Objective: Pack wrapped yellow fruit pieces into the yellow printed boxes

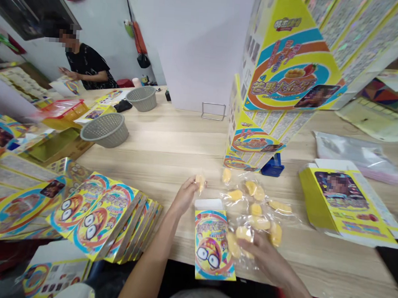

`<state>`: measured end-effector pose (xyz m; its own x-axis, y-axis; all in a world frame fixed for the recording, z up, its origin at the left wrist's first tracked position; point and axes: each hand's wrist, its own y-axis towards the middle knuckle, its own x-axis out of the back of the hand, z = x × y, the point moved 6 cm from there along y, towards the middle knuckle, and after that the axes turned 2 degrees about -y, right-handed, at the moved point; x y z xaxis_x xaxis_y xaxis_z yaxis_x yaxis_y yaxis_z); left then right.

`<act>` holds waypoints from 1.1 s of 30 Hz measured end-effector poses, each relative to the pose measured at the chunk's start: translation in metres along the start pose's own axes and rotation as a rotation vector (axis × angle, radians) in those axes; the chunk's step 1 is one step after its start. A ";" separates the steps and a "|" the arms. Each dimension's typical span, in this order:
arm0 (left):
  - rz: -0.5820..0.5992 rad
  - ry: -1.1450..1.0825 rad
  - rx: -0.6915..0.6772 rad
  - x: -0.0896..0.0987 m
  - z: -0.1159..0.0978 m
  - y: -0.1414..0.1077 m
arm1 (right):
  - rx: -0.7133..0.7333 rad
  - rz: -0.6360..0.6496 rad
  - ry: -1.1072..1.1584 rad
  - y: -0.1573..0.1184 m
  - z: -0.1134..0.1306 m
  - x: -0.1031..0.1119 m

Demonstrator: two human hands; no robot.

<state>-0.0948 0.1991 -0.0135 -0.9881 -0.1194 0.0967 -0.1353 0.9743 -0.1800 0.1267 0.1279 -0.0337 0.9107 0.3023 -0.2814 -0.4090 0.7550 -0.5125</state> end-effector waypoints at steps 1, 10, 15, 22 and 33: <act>0.008 -0.062 0.006 -0.003 -0.006 -0.005 | 0.012 0.046 -0.054 -0.002 -0.001 -0.005; 0.327 -0.749 0.066 -0.045 -0.069 -0.069 | 0.038 -0.094 0.244 -0.021 0.011 0.013; 0.452 -0.935 0.056 -0.050 -0.096 -0.091 | 0.044 -0.166 0.338 -0.026 0.014 0.011; 0.417 -0.862 0.049 -0.057 -0.096 -0.100 | 0.146 -0.179 0.406 -0.043 0.024 0.005; 0.364 0.429 -0.133 -0.118 -0.005 -0.027 | 0.082 -0.251 0.593 -0.052 -0.006 0.018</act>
<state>0.0261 0.1874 -0.0153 -0.8478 0.2892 0.4445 0.2458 0.9570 -0.1540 0.1642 0.0908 -0.0170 0.7821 -0.2439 -0.5735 -0.1608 0.8101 -0.5638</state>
